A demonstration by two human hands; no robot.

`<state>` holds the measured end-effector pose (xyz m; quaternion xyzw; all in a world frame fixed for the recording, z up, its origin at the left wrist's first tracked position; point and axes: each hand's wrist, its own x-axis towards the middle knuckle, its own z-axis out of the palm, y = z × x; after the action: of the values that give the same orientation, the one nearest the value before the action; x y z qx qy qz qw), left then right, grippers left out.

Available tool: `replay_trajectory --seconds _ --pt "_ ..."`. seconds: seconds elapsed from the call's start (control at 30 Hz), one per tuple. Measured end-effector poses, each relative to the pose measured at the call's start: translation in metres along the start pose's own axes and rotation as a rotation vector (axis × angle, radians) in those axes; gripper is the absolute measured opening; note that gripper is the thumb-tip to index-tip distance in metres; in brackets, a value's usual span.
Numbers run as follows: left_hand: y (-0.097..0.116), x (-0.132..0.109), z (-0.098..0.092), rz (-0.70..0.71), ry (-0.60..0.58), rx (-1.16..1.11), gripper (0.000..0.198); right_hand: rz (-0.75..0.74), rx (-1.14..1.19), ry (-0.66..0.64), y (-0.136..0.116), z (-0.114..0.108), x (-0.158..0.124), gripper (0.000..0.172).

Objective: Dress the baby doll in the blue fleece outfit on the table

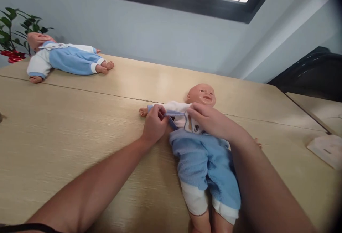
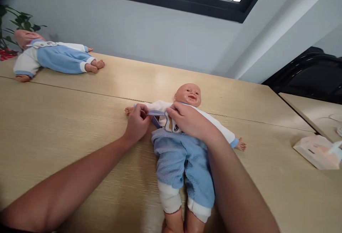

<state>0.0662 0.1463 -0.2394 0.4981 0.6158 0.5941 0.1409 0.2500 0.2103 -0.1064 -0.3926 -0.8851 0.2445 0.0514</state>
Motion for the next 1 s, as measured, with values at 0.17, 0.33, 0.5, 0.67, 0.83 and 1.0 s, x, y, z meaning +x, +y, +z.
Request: replay_trajectory --seconds 0.17,0.33,0.5,0.67,0.83,1.0 --pt "0.006 -0.004 0.000 0.225 0.040 0.013 0.025 -0.006 0.000 -0.095 0.005 -0.007 -0.008 0.033" --pt "0.007 -0.004 0.000 0.325 0.068 0.040 0.026 0.018 0.020 -0.139 0.012 -0.012 -0.012 0.023" --pt "0.008 -0.005 -0.001 0.376 0.037 0.048 0.027 -0.034 0.058 -0.075 0.013 -0.019 -0.012 0.036" --pt "0.008 -0.008 -0.001 0.422 -0.016 -0.033 0.023 -0.166 -0.082 0.014 0.012 -0.005 0.044 0.031" --pt "0.008 -0.007 -0.002 0.427 0.001 -0.019 0.020 -0.476 -0.339 -0.250 -0.007 0.035 0.126 0.048" --pt "0.006 -0.005 -0.001 0.375 0.013 -0.082 0.023 -0.502 -0.363 -0.314 -0.017 0.051 0.141 0.067"
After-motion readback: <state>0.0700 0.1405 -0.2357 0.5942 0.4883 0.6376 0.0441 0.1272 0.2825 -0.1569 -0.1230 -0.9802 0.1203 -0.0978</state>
